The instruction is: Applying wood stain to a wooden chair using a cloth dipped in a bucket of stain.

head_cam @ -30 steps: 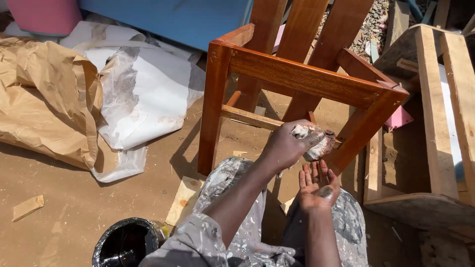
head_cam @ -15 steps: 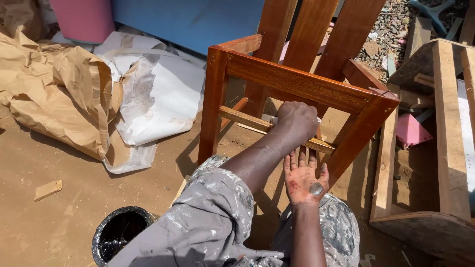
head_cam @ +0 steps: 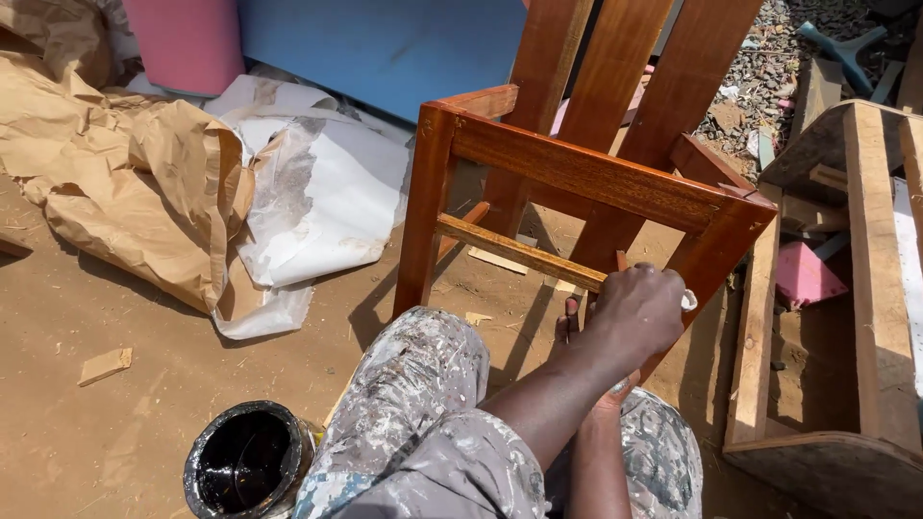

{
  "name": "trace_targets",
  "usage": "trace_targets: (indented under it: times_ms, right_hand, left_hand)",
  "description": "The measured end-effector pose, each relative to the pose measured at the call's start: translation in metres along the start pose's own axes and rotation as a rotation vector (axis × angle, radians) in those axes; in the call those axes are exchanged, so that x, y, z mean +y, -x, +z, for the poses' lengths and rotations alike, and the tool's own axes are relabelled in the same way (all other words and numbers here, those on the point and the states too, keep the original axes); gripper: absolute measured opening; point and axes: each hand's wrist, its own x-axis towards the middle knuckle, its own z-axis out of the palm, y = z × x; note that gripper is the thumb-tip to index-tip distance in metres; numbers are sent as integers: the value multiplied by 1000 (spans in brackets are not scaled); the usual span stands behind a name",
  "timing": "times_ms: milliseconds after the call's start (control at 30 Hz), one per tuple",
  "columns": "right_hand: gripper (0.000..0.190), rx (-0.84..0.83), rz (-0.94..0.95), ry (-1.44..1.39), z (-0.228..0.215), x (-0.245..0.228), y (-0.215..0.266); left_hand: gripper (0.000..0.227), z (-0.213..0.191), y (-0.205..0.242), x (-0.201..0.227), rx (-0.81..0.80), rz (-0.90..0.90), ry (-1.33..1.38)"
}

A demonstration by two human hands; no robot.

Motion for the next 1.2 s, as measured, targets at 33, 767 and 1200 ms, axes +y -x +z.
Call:
trace_targets:
  times_ms: [33, 767, 1200]
  right_hand:
    - [29, -26, 15, -33, 16, 0, 13]
    - [46, 21, 74, -22, 90, -9, 67]
    - [43, 246, 195, 113, -143, 31, -65]
  left_hand:
    - [24, 8, -1, 0, 20, 87, -30]
    - [32, -45, 71, -179, 1009, -459, 543]
    - [36, 77, 53, -24, 371, 186, 273]
